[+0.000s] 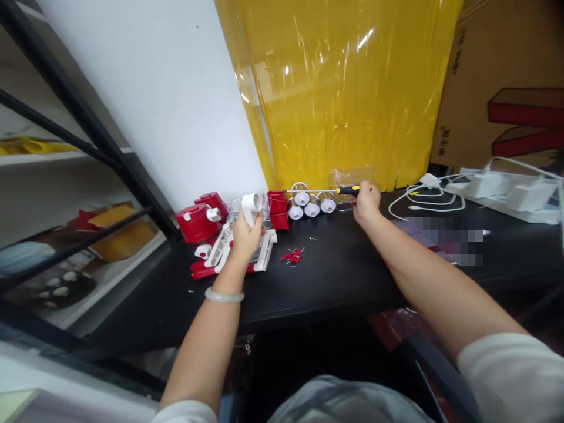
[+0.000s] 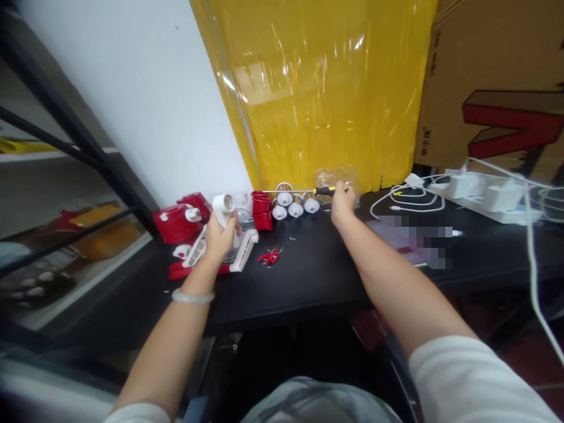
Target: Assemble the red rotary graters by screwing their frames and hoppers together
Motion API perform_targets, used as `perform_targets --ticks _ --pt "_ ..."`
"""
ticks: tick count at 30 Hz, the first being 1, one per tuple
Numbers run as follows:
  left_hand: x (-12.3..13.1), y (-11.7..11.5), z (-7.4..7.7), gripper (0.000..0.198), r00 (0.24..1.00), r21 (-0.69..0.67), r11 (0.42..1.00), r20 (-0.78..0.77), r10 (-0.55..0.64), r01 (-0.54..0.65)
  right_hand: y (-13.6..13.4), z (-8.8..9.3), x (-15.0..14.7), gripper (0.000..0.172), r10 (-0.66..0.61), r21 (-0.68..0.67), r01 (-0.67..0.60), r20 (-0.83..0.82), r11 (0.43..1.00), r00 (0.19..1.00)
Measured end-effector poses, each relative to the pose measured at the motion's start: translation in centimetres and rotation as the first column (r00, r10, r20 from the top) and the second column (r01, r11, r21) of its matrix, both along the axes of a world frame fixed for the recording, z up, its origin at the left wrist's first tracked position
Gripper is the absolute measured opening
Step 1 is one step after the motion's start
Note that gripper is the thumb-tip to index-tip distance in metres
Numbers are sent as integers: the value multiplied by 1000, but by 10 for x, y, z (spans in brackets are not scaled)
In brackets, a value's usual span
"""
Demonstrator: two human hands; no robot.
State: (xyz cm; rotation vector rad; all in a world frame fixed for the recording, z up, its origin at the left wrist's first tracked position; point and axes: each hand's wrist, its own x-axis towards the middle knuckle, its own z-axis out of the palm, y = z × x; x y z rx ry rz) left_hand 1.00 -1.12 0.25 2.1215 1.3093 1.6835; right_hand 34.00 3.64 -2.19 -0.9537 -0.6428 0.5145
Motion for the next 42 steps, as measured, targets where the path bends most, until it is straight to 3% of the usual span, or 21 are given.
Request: perform_targets --ticks 2,4,9,16,21,26,31,42 --pt "-2 2 2 29 982 13 994 154 -113 112 -5 6 -13 33 -4 66 10 -80 998 997" --pt "-2 2 4 35 956 35 979 213 -202 199 -14 11 -27 36 41 140 -27 -97 990 994" --pt "1 -3 6 45 924 24 939 170 -341 342 -39 14 -60 37 128 246 -120 -17 962 992" --pt "7 -6 5 33 914 -17 925 165 -371 379 -48 10 -71 36 83 244 -87 27 966 996" --pt "8 -3 2 32 875 30 899 221 -432 436 -48 12 -71 35 116 242 -113 1 964 993" --pt "3 6 -4 35 929 7 945 185 -321 326 -48 12 -72 37 113 237 -108 -10 966 993" --pt "-1 8 -5 41 961 67 969 133 -243 236 -49 13 -72 38 104 240 -101 -2 966 995" --pt "3 2 -1 43 936 153 973 283 -210 172 -52 12 -69 34 35 264 -50 62 963 997"
